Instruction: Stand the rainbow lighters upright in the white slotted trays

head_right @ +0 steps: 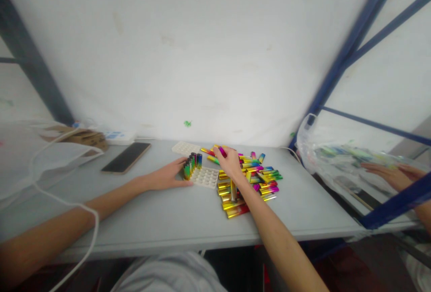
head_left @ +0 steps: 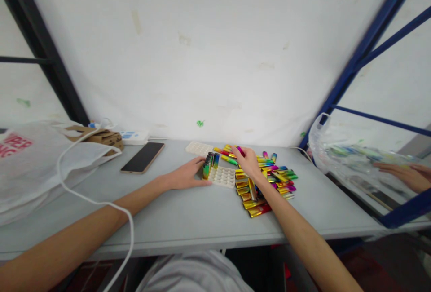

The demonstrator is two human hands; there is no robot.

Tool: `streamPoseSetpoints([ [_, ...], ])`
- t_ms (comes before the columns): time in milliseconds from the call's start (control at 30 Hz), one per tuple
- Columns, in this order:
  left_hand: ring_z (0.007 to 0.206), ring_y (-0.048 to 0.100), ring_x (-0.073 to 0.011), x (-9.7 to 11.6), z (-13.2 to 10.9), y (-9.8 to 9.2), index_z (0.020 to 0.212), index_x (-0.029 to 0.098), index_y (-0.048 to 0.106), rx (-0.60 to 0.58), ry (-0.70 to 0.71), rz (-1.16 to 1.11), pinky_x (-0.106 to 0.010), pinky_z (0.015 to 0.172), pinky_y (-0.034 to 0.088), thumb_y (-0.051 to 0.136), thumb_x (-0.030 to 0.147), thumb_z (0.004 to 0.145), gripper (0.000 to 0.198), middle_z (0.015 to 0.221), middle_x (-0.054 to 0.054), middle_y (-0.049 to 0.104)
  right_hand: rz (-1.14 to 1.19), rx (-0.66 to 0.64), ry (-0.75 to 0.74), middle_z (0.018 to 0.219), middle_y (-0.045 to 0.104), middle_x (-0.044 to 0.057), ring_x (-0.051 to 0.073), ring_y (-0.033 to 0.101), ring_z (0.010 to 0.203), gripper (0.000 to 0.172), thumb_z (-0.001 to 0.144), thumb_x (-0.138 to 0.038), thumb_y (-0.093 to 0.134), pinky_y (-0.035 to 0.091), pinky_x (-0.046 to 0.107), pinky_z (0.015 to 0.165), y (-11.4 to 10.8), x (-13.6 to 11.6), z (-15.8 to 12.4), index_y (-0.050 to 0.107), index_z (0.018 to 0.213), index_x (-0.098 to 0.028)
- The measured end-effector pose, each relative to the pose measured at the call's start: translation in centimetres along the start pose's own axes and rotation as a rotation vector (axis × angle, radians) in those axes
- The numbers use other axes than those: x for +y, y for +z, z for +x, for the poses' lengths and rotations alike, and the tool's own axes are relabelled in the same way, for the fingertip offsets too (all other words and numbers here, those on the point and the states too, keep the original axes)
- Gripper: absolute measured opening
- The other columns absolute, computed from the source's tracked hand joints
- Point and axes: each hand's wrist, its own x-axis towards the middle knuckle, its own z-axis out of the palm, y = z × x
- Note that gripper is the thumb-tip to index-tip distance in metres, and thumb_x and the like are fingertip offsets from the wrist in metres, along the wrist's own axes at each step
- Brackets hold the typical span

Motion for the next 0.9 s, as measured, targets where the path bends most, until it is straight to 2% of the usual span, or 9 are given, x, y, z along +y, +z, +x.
streamPoseSetpoints([
  [200,0.15,0.054,-0.0415,0.0,-0.04,-0.03,0.151,0.015,0.06,-0.005,0.012,0.0,-0.052,0.133,0.038,0.074,0.077,0.091,0.088,0.163,-0.02,0.056,-0.065,-0.02,0.023,0.057,0.041,-0.002,0.016,0.042,0.06,0.04,0.087,-0.055,0.047,0.027,0.03,0.06,0.14,0.15,0.1,0.044,0.061,-0.025],
  [333,0.15,0.054,-0.0412,0.04,-0.04,-0.11,0.152,0.015,0.059,-0.017,0.015,0.001,-0.051,0.133,0.039,0.072,0.078,0.091,0.089,0.163,-0.019,0.055,-0.085,-0.039,0.022,0.058,0.044,-0.003,0.016,0.044,0.061,0.042,0.091,-0.054,0.048,0.028,0.03,0.061,0.18,0.32,0.14,0.043,0.062,-0.025],
  [467,0.15,0.053,-0.0412,0.0,-0.03,-0.05,0.153,0.015,0.059,-0.014,0.02,0.006,-0.049,0.133,0.037,0.071,0.078,0.092,0.088,0.163,-0.019,0.055,-0.082,-0.102,-0.09,0.068,0.056,-0.002,0.017,0.051,0.068,0.045,0.102,-0.058,0.049,0.035,0.029,0.066,0.09,0.37,0.02,0.052,0.074,-0.023],
  [600,0.149,0.054,-0.0411,-0.09,0.01,0.09,0.151,0.015,0.061,0.0,0.037,0.003,-0.05,0.132,0.039,0.073,0.076,0.092,0.086,0.161,-0.019,0.057,-0.135,-0.213,-0.272,0.079,0.064,0.001,0.019,0.058,0.075,0.037,0.112,-0.05,0.046,0.041,0.03,0.072,-0.08,0.47,-0.14,0.058,0.09,-0.023],
  [733,0.148,0.055,-0.0408,-0.1,0.04,0.14,0.147,0.015,0.064,0.01,0.043,0.015,-0.049,0.131,0.041,0.073,0.075,0.092,0.083,0.157,-0.019,0.06,-0.229,-0.269,-0.465,0.085,0.065,0.006,0.022,0.06,0.085,0.045,0.115,-0.05,0.046,0.044,0.034,0.081,-0.05,0.35,-0.36,0.057,0.081,-0.023],
  [900,0.147,0.056,-0.0398,-0.2,0.03,0.16,0.149,0.016,0.062,0.017,0.065,0.013,-0.049,0.13,0.041,0.074,0.074,0.093,0.082,0.157,-0.018,0.06,-0.213,-0.313,-0.405,0.067,0.061,0.001,0.018,0.054,0.064,0.054,0.114,-0.054,0.051,0.038,0.032,0.065,0.22,-0.07,-0.64,0.053,0.07,-0.023],
])
